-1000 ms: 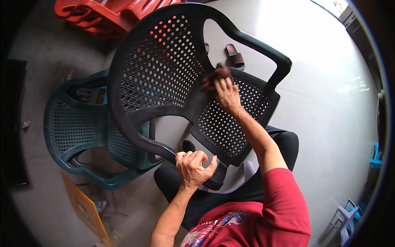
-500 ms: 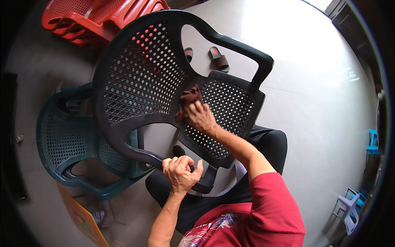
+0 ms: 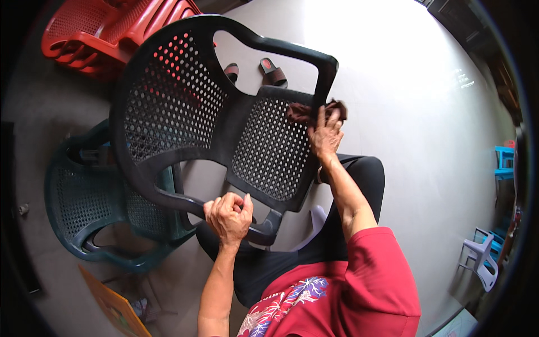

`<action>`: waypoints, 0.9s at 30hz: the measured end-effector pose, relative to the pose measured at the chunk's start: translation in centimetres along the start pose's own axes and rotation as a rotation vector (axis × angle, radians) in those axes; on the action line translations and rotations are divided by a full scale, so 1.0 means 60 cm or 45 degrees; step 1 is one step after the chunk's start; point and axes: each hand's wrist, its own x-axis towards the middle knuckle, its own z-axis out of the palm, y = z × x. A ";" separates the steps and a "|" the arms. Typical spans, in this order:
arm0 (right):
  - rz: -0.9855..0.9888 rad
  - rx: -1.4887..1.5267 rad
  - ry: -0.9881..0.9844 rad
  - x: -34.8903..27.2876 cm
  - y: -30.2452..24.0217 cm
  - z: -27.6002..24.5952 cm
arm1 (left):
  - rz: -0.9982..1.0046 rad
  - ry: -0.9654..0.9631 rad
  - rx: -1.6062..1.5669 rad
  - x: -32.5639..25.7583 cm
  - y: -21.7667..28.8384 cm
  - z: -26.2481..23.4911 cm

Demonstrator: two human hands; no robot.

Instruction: The person wipes a red plastic chair with a cloth, cleaning the seat, backrest, and legs. They then stack the red chair with others and proceed to wipe a black plastic chair in the same manner.

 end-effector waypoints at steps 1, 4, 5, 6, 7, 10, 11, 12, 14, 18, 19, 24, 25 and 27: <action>0.175 0.112 0.028 0.006 0.028 0.016 | -0.004 -0.011 -0.016 0.000 0.005 0.004; 0.521 0.933 -0.061 -0.021 0.098 0.079 | 0.022 0.001 -0.060 0.001 0.015 0.016; 0.433 0.945 -0.004 -0.048 0.100 0.099 | 0.006 0.003 -0.071 0.002 0.017 0.011; 0.485 0.966 -0.060 -0.077 0.092 0.116 | 0.007 0.020 -0.070 0.002 0.013 0.009; 0.577 1.167 -0.268 -0.119 0.038 0.086 | -0.016 0.040 -0.012 -0.005 -0.009 -0.001; 0.758 1.459 -0.164 -0.203 0.081 0.128 | 0.029 0.019 -0.051 -0.001 0.015 0.014; 0.845 1.572 -0.475 -0.239 0.044 0.094 | 0.009 0.031 -0.005 -0.005 -0.001 0.005; 1.078 1.653 -0.417 -0.266 -0.006 0.038 | -0.003 0.043 0.019 -0.008 -0.013 0.000; 0.863 1.528 -0.391 -0.311 0.033 0.056 | 0.020 0.035 -0.019 -0.004 0.005 0.012; 0.582 0.777 -0.907 -0.358 0.019 -0.010 | 0.039 0.043 0.031 -0.006 -0.003 0.014; 0.402 0.619 -1.050 -0.353 0.014 -0.045 | 0.036 0.045 0.034 -0.007 -0.004 0.013; -0.094 0.753 -0.807 -0.364 -0.006 -0.157 | 0.043 0.043 0.041 -0.007 -0.005 0.010; -0.197 0.785 -0.745 -0.352 -0.015 -0.174 | 0.041 0.041 0.041 -0.008 -0.004 0.010; -0.701 0.614 -0.336 -0.322 -0.026 -0.173 | 0.037 0.045 0.043 -0.007 -0.002 0.010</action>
